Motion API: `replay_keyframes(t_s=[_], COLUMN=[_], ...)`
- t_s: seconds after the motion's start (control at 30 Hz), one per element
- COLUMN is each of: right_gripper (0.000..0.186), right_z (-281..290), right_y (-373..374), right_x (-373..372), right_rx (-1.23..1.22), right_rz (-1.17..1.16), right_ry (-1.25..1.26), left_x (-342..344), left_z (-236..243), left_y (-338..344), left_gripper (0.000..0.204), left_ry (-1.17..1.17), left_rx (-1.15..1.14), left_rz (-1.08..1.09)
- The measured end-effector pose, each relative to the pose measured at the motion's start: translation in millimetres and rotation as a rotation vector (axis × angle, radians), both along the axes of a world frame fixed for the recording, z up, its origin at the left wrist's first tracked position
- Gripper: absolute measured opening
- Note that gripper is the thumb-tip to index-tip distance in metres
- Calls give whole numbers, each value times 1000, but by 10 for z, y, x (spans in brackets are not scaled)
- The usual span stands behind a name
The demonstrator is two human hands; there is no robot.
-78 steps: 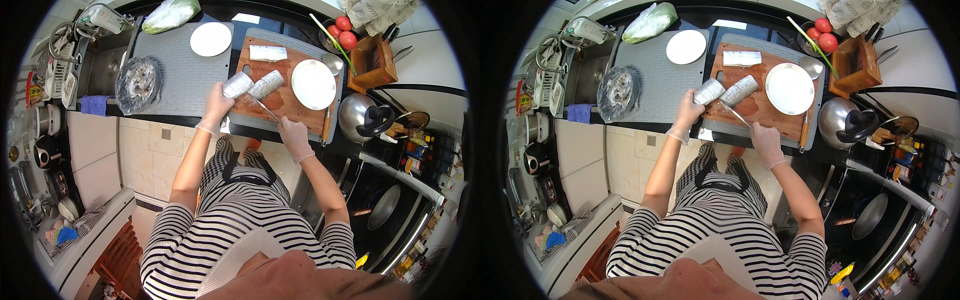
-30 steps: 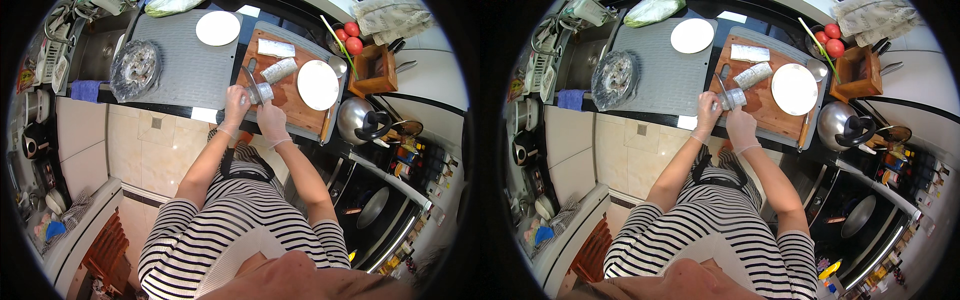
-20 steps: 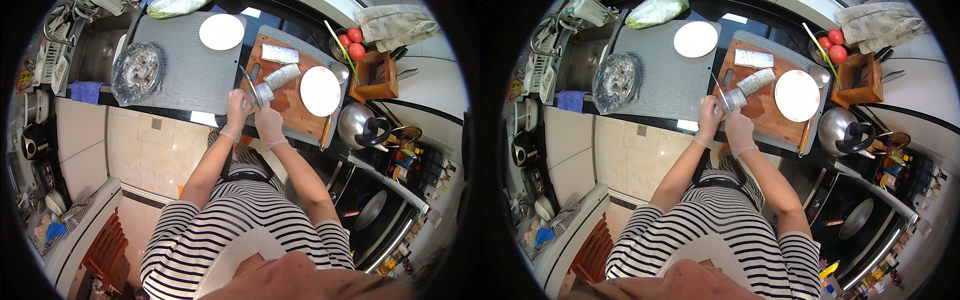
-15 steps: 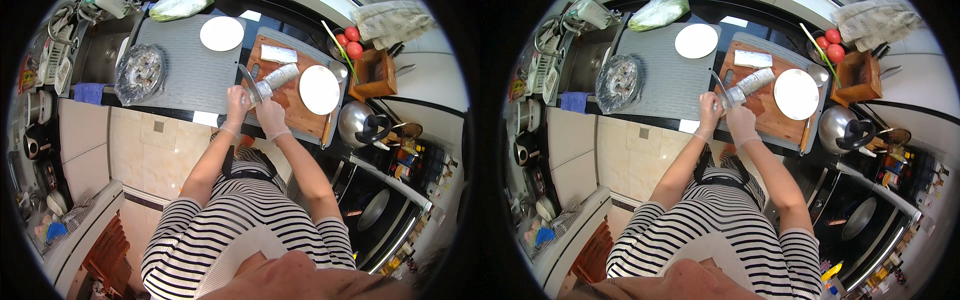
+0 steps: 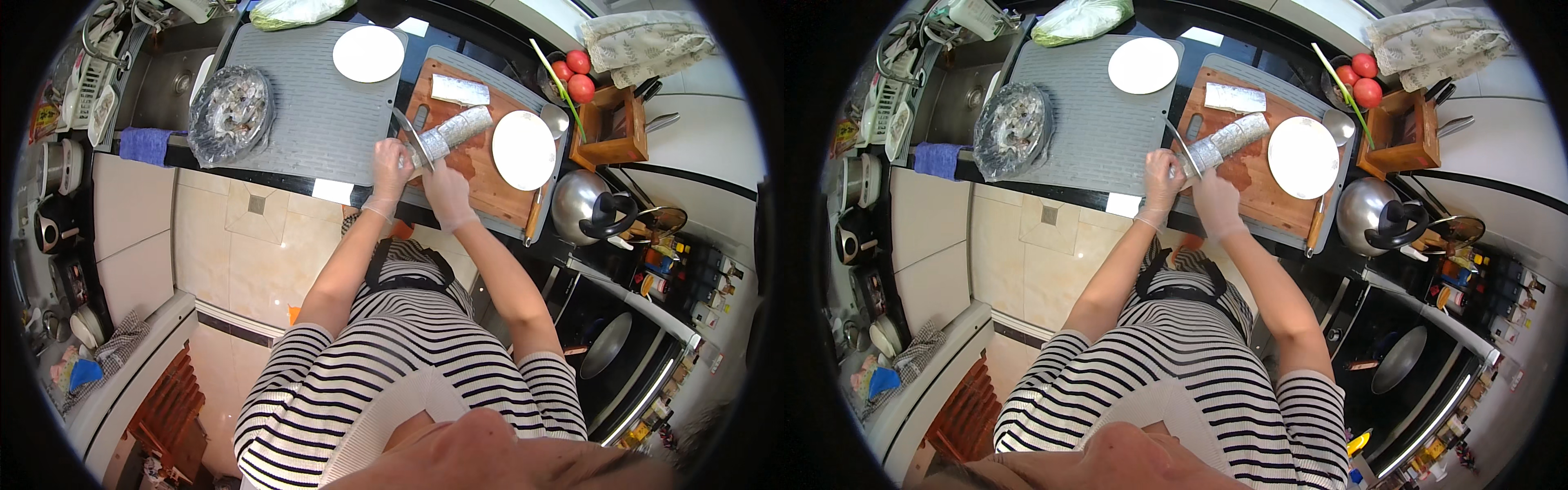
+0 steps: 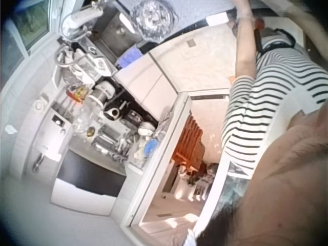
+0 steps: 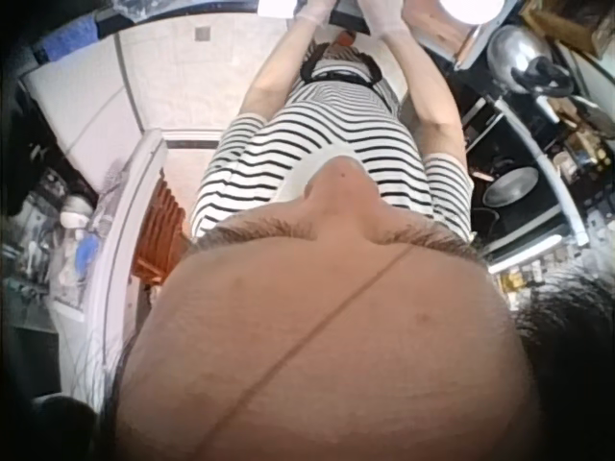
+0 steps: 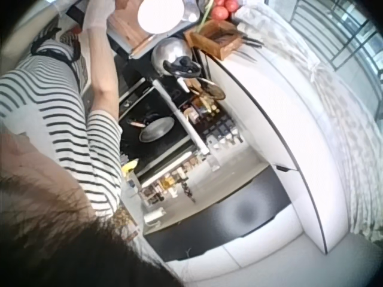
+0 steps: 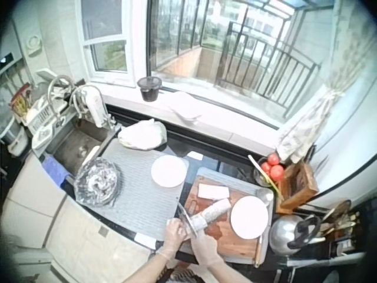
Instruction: The person cuts fish fillets into smaller pieces on a cutting board, places them on a plate, and then transfers the pieces into a pan with oil on the stove.
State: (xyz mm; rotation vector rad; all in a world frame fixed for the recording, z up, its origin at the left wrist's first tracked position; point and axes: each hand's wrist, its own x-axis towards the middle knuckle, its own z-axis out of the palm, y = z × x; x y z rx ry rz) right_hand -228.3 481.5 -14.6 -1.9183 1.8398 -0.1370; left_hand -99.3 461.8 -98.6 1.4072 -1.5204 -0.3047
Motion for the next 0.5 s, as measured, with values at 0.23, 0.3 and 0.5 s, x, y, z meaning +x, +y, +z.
replay_keyframes(t_s=[0.23, 0.3, 0.5], right_gripper=[26, 26, 24], right_z=[-151, -161, 121], right_y=[-148, -2, 784], right_x=[131, 16, -735], right_rx=[-78, -63, 84], right_rz=[20, 9, 46], right_ry=[38, 9, 100], left_x=[37, 47, 114], left_z=[5, 54, 337], left_y=[17, 53, 89], left_gripper=[26, 29, 41], left_ry=[-26, 2, -17], left_rx=[30, 98, 410], left_rz=[-38, -33, -7])
